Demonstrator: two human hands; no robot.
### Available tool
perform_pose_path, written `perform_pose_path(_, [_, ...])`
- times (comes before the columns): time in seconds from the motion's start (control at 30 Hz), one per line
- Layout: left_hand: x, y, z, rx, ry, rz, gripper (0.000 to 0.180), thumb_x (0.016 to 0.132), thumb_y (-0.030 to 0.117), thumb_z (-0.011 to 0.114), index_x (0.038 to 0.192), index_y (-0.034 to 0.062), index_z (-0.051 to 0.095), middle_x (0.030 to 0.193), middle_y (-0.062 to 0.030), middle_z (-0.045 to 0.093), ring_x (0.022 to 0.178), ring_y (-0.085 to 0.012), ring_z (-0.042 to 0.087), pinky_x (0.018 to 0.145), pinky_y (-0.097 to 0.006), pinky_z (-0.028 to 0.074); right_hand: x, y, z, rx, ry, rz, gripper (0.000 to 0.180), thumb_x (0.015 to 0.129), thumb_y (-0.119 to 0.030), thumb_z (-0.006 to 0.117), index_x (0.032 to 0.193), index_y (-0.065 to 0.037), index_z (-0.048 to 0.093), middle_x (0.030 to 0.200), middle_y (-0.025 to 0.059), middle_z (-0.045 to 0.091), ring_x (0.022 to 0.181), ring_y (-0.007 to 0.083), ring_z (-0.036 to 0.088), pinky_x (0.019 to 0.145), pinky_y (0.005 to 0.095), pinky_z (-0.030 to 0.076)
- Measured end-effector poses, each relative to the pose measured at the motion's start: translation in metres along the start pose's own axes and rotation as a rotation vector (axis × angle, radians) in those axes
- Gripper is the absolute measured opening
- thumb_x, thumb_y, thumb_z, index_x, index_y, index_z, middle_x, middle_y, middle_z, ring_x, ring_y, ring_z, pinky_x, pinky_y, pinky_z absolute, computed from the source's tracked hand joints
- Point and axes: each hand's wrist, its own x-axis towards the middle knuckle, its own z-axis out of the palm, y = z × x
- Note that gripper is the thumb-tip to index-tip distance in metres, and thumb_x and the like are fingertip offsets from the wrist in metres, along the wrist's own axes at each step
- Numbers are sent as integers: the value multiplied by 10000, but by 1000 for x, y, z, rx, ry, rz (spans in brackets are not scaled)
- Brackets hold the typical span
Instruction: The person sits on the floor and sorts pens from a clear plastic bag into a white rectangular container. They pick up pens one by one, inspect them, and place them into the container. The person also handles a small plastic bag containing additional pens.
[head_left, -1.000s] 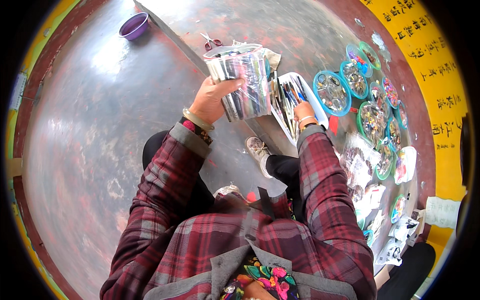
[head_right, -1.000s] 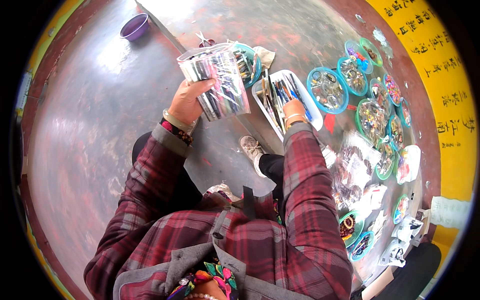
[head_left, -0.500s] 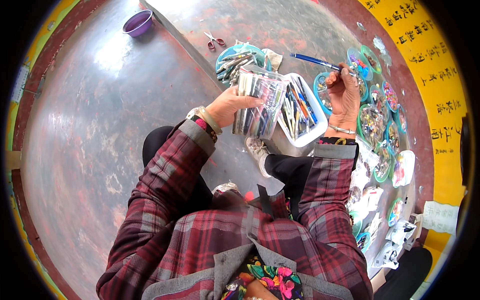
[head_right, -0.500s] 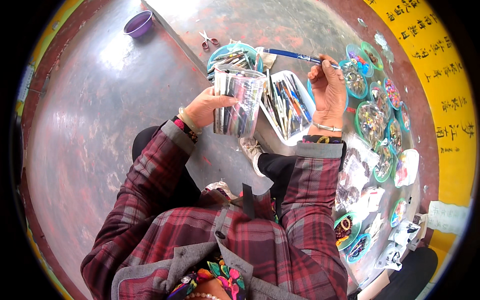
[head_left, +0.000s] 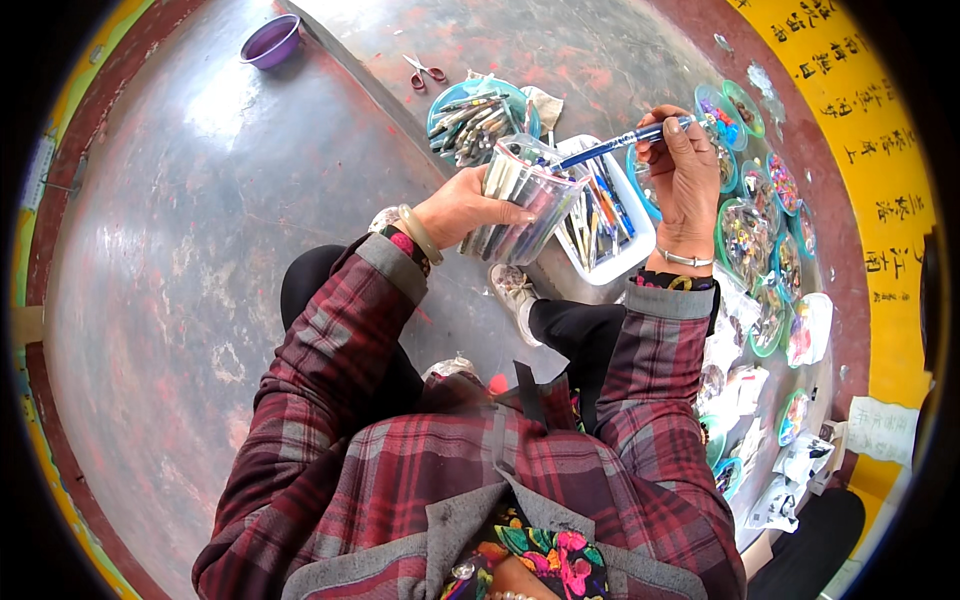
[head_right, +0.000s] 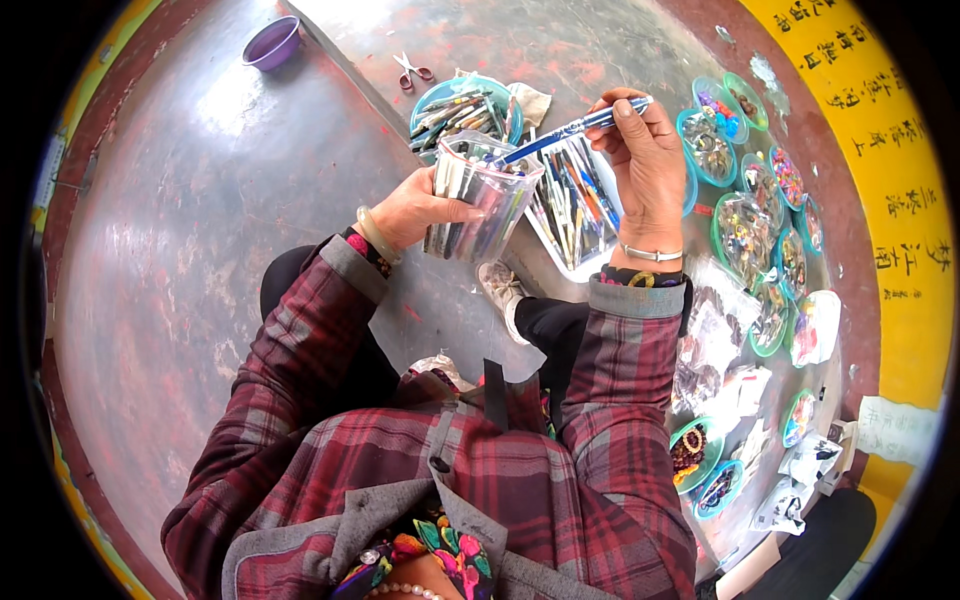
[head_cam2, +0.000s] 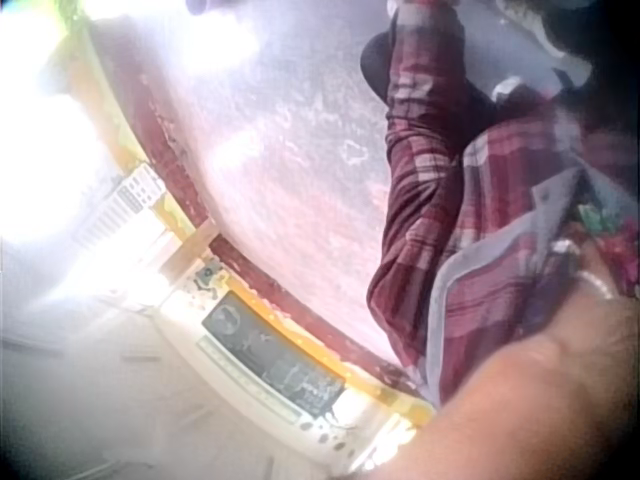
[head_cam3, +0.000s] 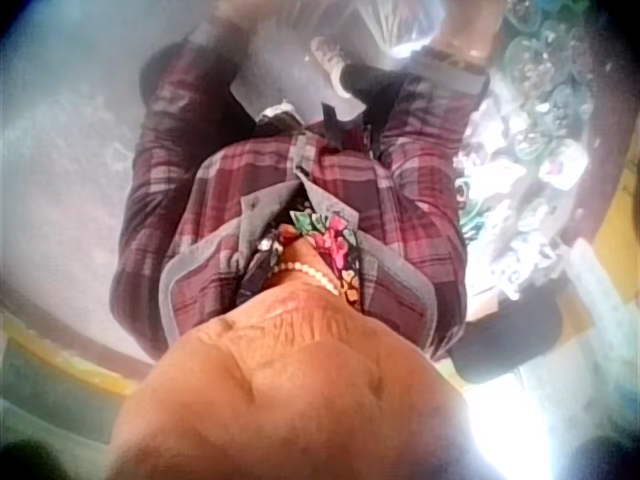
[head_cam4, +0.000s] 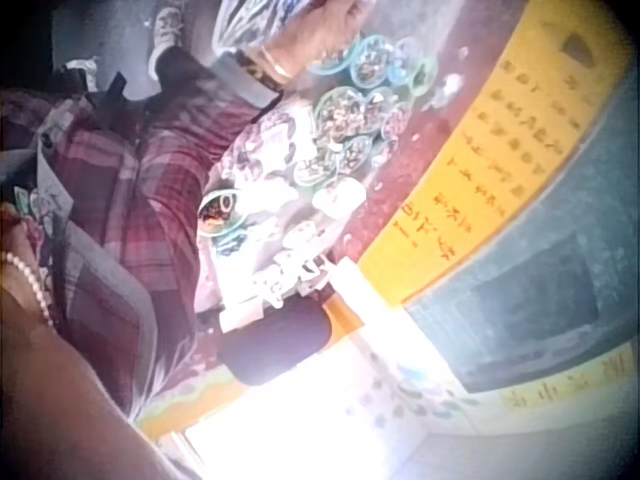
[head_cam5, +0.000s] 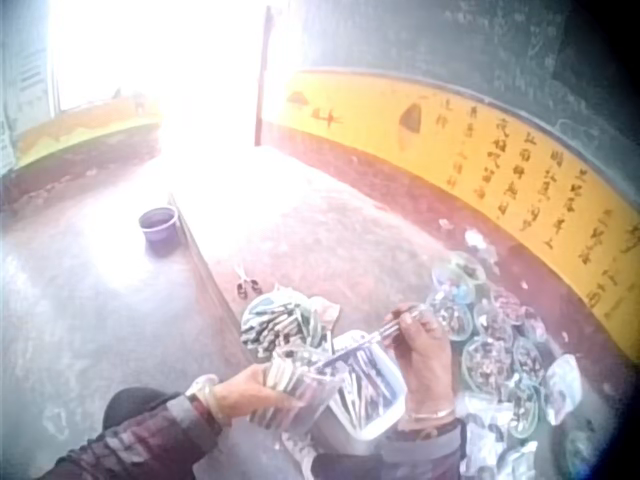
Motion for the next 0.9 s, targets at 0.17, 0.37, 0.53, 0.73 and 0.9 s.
perform_pose_path(0.17, [0, 2, -1, 24, -38, -57, 412, 729, 74, 734, 1102, 9, 572, 1002, -38, 632, 882, -110, 582, 834, -276, 461, 1, 0, -4, -47, -41, -5, 198, 897, -125, 566, 1022, 29, 578, 865, 99, 623, 680, 133, 609, 609, 228, 504])
perform_pose_path(0.37, [2, -4, -3, 27, -50, -120, 428, 736, 98, 739, 1110, 1, 556, 998, -50, 630, 884, -123, 590, 825, -283, 473, 1, 1, -3, -65, -78, 6, 198, 902, -124, 558, 1030, 25, 576, 867, 99, 622, 687, 132, 605, 619, 227, 504])
perform_pose_path(0.53, [2, -5, -2, -19, -61, -163, 447, 737, 96, 742, 1123, -3, 539, 1000, -60, 629, 884, -133, 598, 818, -289, 479, 1, 3, -5, -64, -117, 23, 204, 904, -127, 555, 1038, 24, 574, 864, 95, 622, 691, 124, 596, 628, 221, 494])
perform_pose_path(0.73, [2, -4, 1, -15, -34, -210, 448, 741, 93, 739, 1127, -9, 534, 996, -66, 628, 884, -139, 599, 822, -297, 480, 1, 7, -4, -105, -147, 94, 206, 907, -137, 549, 1041, 18, 576, 857, 76, 623, 686, 111, 590, 627, 205, 478])
perform_pose_path(0.9, [4, -11, -5, 4, -39, -216, 445, 758, 73, 712, 1155, -4, 527, 1040, -58, 619, 898, -126, 598, 843, -289, 474, 4, 10, -9, -142, -134, 105, 202, 908, -144, 549, 1034, 10, 582, 840, 65, 625, 668, 99, 586, 615, 200, 475])
